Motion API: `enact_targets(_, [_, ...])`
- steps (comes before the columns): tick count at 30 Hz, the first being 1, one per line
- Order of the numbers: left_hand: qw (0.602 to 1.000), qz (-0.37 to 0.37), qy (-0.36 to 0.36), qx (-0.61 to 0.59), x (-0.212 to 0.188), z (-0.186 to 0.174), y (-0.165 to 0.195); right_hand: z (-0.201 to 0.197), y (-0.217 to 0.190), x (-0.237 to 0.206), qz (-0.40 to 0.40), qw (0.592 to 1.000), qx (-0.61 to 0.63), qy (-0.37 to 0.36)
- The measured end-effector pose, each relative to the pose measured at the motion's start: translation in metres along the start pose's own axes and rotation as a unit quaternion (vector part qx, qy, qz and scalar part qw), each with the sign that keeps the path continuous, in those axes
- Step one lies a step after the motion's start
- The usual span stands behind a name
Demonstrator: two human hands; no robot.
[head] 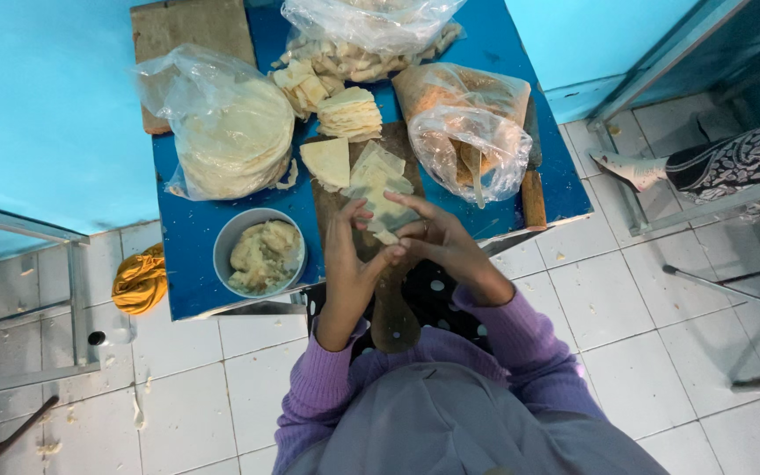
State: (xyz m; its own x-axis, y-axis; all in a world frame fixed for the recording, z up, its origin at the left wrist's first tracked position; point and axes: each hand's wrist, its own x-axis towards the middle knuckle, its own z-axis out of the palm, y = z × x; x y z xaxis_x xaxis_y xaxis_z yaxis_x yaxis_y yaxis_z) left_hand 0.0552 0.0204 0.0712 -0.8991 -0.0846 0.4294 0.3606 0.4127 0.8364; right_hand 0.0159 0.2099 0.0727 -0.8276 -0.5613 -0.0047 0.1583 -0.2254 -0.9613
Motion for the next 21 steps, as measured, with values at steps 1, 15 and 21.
enact_targets(1, [1.000,-0.001,0.005,-0.001,0.001,-0.001,-0.002,-0.003,-0.007,0.004,0.004,1.000,-0.016,-0.004])
enact_targets(15, [0.994,0.046,0.025,0.094,0.019,-0.006,0.017,-0.049,-0.131,0.060,-0.334,0.829,-0.398,0.206])
enact_targets(21, [0.964,0.018,0.014,0.266,0.028,-0.004,0.025,-0.034,-0.082,0.003,-0.189,0.726,-0.570,0.335])
